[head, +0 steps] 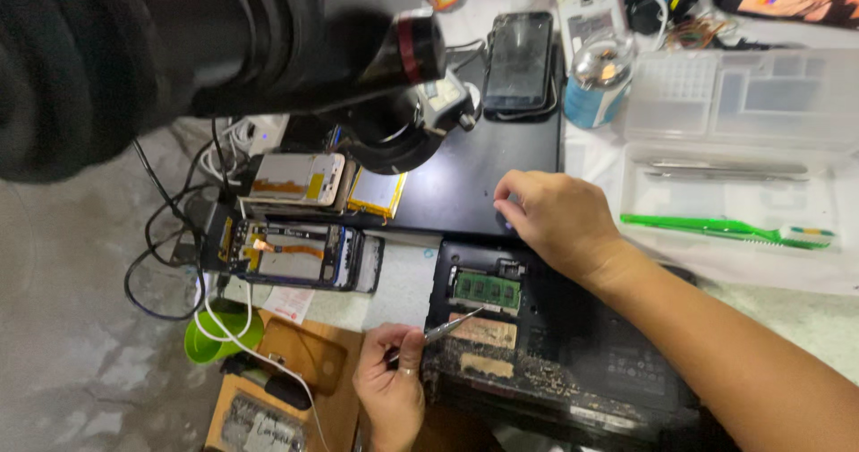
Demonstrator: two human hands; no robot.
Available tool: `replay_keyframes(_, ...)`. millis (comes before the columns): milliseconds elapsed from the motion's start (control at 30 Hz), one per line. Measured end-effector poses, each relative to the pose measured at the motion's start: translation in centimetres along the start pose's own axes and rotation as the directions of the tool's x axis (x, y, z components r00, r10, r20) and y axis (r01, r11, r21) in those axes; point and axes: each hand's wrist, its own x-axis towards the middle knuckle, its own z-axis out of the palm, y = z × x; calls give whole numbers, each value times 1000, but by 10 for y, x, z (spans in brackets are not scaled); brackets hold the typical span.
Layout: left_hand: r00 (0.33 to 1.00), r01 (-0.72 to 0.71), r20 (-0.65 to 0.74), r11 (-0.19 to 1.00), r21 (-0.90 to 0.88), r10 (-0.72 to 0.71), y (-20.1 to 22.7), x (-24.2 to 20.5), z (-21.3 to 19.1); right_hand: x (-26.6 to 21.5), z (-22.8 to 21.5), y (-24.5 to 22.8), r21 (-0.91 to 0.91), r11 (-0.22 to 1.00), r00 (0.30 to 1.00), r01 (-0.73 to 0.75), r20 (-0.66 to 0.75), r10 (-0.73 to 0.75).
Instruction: The person uses a screwdriver to remove screws from the back panel of a laptop, then uses tweezers to adjust internal components. They continue to unscrew and manipulate parts within the laptop chassis.
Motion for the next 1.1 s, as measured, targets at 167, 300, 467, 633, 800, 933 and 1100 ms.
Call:
replay_keyframes(167, 1000, -9, 28, 1000, -14, 9, 5, -1, 5, -6, -10, 3, 31, 999, 996, 23, -85, -20)
replay_keyframes(300, 999, -36, 32, 999, 24, 35, 11, -3, 4, -33, -46, 10, 14, 999, 995, -38, -96, 39)
replay_keyframes(467, 987, -128, 120, 981, 142, 112, 25, 2, 3, -103, -70, 10, -272, 933, 946, -236, 156, 285)
replay_keyframes(633, 971, -175, 194, 965, 198, 136, 37, 1, 5, -148, -41, 18, -415, 908, 997, 64, -19, -78)
replay_keyframes(800, 960, -210, 215, 969, 127, 180, 42, -19, 7, -165, -37, 34, -344, 938, 999, 43, 22, -38)
replay_keyframes(933, 983, -125, 149, 987, 102, 109, 41, -35, 13, -159, -39, 36, -325, 946, 998, 16, 55, 2)
replay_keyframes(1100, 957, -243, 187, 965, 95, 223, 35, -48, 17, -128, -33, 19, -288, 958, 996, 15, 89, 11)
